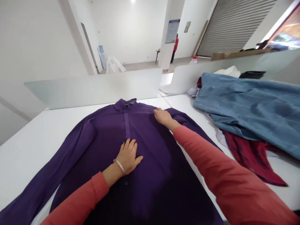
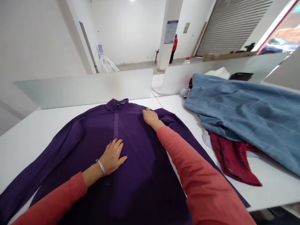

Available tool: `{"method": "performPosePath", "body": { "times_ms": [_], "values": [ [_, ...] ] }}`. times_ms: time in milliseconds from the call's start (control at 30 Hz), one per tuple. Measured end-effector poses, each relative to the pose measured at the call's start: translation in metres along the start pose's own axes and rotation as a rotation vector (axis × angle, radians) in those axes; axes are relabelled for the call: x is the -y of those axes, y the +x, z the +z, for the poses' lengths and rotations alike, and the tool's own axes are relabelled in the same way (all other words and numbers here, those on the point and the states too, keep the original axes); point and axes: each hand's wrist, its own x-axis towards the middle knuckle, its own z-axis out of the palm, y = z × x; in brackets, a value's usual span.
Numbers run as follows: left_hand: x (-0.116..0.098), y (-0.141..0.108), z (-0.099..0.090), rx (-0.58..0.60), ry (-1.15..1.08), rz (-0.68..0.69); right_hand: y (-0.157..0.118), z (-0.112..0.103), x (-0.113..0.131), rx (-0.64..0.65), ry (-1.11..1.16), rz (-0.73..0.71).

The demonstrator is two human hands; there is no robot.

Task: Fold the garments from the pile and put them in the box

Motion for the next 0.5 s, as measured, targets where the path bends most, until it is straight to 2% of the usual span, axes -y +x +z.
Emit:
{"method": "performPosePath", "body": {
  "times_ms": [133, 300, 500],
  "values": [
    [-0.001, 0.0, 0.0, 0.004, 0.017, -0.004, 0.022, 0.012, -0.01, 0.083, -0.024, 0.031],
    [0.001, 0.001, 0.004, -0.019, 0.037, 0.003, 0.04, 0.012, -0.033, 0.147, -0.058, 0.13],
    [0.001, 0.002, 0.01, -0.042, 0.124, 0.009, 0.075, 0.01, -0.051, 0.112, -0.052, 0.144]
  ]
}}
